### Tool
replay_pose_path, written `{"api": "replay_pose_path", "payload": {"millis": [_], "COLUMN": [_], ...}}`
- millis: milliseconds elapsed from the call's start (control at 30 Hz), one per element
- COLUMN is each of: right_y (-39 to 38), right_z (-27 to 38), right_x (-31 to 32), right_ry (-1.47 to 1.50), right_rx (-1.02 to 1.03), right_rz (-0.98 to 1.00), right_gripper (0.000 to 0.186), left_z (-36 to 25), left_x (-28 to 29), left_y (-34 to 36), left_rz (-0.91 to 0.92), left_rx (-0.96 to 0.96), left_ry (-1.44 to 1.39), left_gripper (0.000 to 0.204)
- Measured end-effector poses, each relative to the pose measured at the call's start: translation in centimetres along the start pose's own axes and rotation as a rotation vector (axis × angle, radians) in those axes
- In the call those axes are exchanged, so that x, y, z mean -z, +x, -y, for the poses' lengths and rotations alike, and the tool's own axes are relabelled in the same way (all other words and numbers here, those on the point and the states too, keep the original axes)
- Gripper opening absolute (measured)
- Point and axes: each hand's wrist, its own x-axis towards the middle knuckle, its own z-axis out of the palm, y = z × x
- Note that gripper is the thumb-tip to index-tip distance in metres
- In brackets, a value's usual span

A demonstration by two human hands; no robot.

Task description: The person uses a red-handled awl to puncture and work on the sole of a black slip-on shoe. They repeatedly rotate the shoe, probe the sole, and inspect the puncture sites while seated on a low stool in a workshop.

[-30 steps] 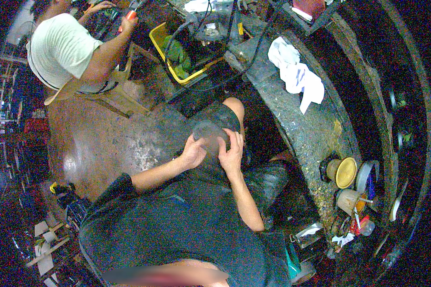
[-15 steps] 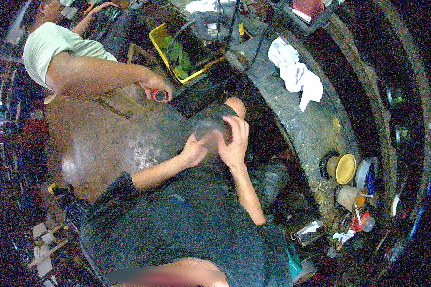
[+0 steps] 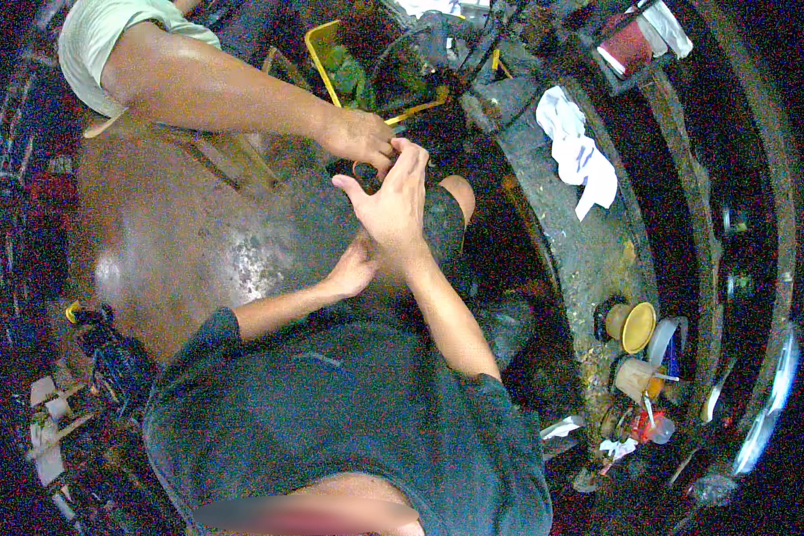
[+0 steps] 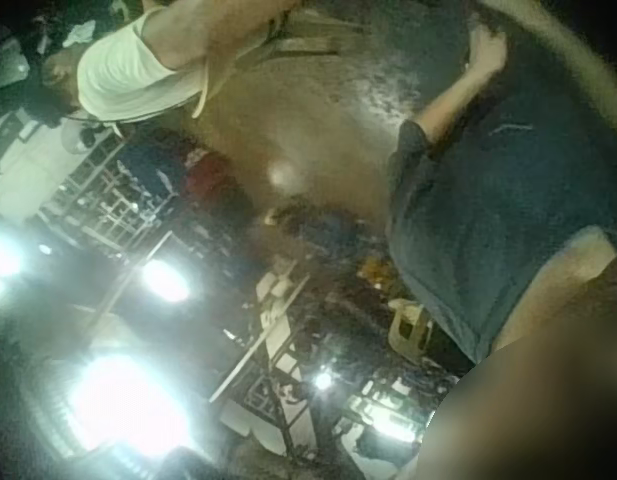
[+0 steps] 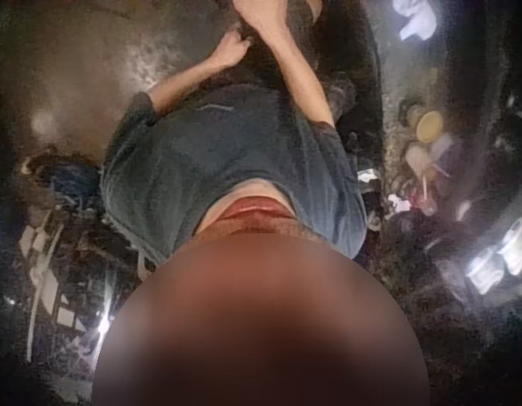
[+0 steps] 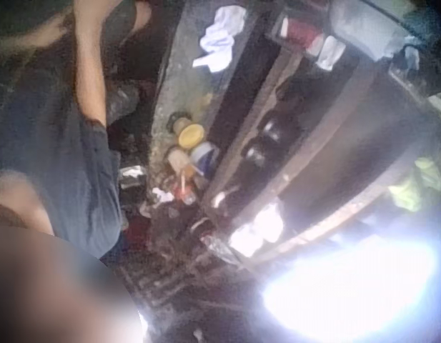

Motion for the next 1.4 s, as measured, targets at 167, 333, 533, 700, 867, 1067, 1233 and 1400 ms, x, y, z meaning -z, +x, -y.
{"api": "replay_pose_path", "payload": {"millis": [167,333,533,700,867,1067,1233,1400], "right_y": [-1.6,-1.9,-0.4,-0.8,-3.9,-5.8,-6.6,-7.8], "right_z": [0.2,-0.6,-1.2,-1.1,0.0,0.2,-0.7,-0.8], "right_x": [-2.9,-6.0,-6.9,-5.6,-3.6,-1.1,0.5,1.6], "right_ry": [0.161,0.731,1.513,1.584,1.6,1.573,1.489,1.245], "right_rx": [-0.411,-0.474,-0.673,-0.72,-0.649,-0.612,-0.601,-0.48], "right_rz": [-0.029,-0.036,-0.013,0.064,0.145,0.302,0.483,0.674], "right_gripper": [0.102,0.095,0.099,0.102,0.104,0.106,0.093,0.081], "left_z": [-0.4,1.0,2.8,3.0,2.0,-0.7,-1.4,-4.2], "left_x": [0.2,-0.6,-0.4,0.3,1.1,7.3,15.8,15.4], "left_y": [-0.4,-0.5,0.2,0.8,0.9,1.7,4.0,3.4], "left_rz": [-0.021,-0.098,-0.068,-0.102,-0.027,0.325,0.534,0.131], "left_rx": [-0.116,-0.425,-0.041,0.053,0.205,0.045,0.167,0.109], "left_ry": [-0.308,0.18,-0.259,-0.095,-0.14,0.298,0.791,-0.235], "left_gripper": [0.067,0.066,0.057,0.055,0.05,0.05,0.051,0.054]}}
